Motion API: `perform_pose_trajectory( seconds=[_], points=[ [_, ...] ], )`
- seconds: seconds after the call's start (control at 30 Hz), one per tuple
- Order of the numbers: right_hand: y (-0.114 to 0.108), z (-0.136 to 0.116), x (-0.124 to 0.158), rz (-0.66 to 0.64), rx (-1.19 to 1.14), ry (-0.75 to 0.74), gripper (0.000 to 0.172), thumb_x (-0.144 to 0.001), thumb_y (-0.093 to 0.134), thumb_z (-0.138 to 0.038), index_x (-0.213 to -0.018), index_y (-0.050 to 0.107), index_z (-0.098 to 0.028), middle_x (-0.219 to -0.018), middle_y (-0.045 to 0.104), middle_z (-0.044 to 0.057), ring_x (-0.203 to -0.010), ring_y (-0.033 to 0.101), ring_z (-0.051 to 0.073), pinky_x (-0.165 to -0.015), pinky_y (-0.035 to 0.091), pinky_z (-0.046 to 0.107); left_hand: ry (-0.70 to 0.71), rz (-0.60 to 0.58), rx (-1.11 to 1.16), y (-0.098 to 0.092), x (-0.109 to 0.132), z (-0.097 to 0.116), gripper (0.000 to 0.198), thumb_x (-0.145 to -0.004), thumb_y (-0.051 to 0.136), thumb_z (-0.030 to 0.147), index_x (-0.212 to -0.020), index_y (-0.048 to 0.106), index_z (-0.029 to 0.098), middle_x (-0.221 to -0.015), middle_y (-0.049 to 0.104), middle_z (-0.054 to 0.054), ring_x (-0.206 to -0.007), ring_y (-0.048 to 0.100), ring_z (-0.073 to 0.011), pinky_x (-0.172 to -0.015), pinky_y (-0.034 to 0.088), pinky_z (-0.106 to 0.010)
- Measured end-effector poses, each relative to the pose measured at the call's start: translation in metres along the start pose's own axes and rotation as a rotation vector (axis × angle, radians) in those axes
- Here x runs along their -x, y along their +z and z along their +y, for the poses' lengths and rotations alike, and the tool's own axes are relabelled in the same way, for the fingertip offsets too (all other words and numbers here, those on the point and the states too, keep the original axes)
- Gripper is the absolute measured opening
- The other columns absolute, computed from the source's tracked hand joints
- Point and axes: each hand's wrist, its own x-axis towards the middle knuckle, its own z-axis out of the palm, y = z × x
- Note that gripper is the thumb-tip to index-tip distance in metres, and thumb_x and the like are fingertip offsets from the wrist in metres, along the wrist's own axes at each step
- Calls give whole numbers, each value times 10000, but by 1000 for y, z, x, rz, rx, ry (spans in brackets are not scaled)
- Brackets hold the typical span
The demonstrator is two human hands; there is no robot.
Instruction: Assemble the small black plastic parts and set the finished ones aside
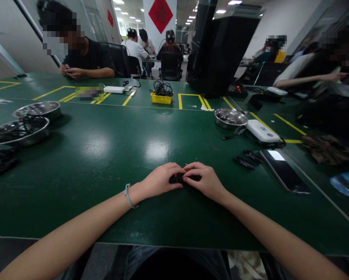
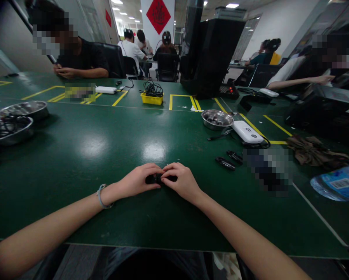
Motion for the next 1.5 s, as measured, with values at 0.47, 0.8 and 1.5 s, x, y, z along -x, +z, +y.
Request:
perform_pose_trajectory(
  seconds=[0.47, 0.8, 1.5],
  points=[
    [3, -3, 0, 7, 54, 49, 72, -694, 603, -174, -677, 666, -204, -905, 656, 21, -866, 566, 170, -803, 428, 328, 94, 10, 28, -1, 0, 0, 336, -757, 609, 189, -1085, 536, 168, -1084, 549, -57, -992, 515, -159, -873, 425, -289],
    [3, -1, 0, 2, 36, 16, 67, -676, 604, -167, -638, 649, -197, -859, 665, 25, -849, 575, 171, -807, 430, 333, 189, -5, -131, -2, 1, -2, 311, -795, 570, 230, -1099, 562, 163, -1088, 571, -72, -954, 536, -173, -838, 444, -293],
    [-37, 10, -24, -354, 433, 240, 72, -600, 585, -120, -574, 619, -178, -535, 605, -15, -486, 534, 107, -479, 376, 207, 182, -13, -176, -1, 3, -1, 314, -801, 557, 222, -1107, 552, 153, -1094, 553, -81, -964, 532, -175, -841, 455, -298]
  ],
)
